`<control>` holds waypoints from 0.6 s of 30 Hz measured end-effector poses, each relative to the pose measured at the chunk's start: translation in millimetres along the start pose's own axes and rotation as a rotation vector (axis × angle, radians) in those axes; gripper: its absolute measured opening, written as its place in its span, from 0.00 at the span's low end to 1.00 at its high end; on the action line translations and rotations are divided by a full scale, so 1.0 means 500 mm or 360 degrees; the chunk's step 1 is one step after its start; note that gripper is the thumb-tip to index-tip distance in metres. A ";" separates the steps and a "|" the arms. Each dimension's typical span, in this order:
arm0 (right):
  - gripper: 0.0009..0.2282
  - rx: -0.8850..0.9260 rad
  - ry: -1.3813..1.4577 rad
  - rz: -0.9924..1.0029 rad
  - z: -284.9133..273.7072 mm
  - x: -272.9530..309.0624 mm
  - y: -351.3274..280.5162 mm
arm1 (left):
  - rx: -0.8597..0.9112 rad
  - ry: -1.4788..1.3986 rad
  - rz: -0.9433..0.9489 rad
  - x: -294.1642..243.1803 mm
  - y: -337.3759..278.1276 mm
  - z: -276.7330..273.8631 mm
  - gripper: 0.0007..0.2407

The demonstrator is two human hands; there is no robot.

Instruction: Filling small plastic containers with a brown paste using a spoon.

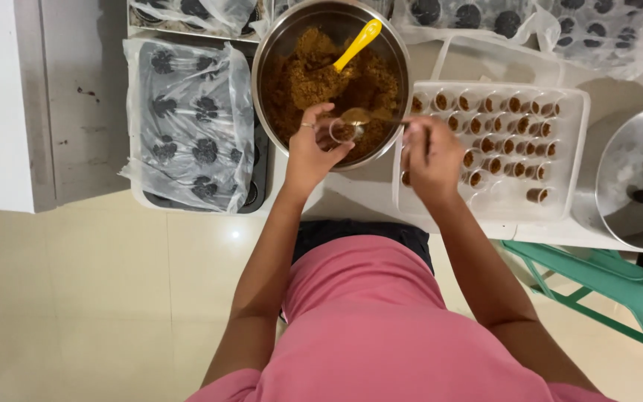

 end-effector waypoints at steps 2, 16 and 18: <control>0.08 -0.0116 0.0210 0.0093 -0.021 -0.030 0.002 | 0.0028 -0.0084 -0.0049 0.020 0.000 0.001 0.30; 0.07 -0.0755 0.0698 0.0645 -0.269 -0.205 -0.184 | 0.0152 0.0152 0.0279 -0.071 -0.009 0.052 0.22; 0.07 -0.0870 0.0727 0.0585 -0.321 -0.220 -0.222 | 0.0363 -0.0659 0.0126 -0.041 -0.001 0.089 0.23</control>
Point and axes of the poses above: each hand's wrist, its own y-axis towards the middle knuckle, its own z-axis out of the palm, x = y × z, the point moved 8 cm from there along y, towards the middle knuckle, and after that the axes turned 2 degrees about y, right-handed, at the moved point
